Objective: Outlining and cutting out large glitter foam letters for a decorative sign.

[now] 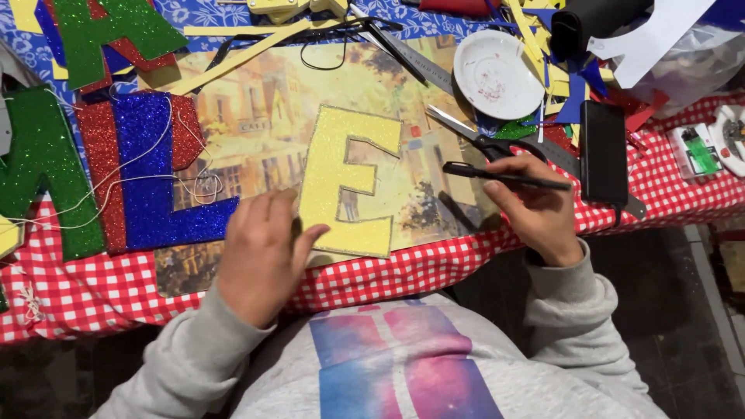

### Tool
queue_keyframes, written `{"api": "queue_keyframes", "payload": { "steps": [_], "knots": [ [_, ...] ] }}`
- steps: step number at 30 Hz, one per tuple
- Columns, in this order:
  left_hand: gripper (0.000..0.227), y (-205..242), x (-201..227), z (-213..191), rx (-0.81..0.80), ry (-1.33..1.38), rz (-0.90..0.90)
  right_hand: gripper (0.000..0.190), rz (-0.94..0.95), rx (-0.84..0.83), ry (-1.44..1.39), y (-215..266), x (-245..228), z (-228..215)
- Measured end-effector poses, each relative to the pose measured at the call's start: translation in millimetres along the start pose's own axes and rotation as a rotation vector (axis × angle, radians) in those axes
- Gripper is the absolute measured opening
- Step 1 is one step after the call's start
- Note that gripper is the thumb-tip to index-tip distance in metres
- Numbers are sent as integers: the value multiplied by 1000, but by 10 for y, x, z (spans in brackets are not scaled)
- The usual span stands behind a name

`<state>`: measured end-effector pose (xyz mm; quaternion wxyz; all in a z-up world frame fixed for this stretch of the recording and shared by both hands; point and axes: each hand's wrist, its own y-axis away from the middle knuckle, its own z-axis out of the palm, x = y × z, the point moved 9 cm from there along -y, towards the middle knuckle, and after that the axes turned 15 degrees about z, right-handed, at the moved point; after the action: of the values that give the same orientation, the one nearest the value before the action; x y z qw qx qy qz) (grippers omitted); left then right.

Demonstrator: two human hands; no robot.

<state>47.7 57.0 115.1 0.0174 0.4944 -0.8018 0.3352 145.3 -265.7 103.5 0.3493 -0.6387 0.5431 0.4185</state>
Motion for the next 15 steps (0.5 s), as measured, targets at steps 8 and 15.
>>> {"api": "queue_keyframes", "payload": {
  "steps": [8, 15],
  "knots": [
    [21, 114, -249, -382, -8, 59, -143, 28, -190, -174, 662, -989, -153, 622],
    [12, 466, -803, -576, -113, -94, -225, 34, -376, -47, 906, -1254, -401, 1065]
  ]
}}
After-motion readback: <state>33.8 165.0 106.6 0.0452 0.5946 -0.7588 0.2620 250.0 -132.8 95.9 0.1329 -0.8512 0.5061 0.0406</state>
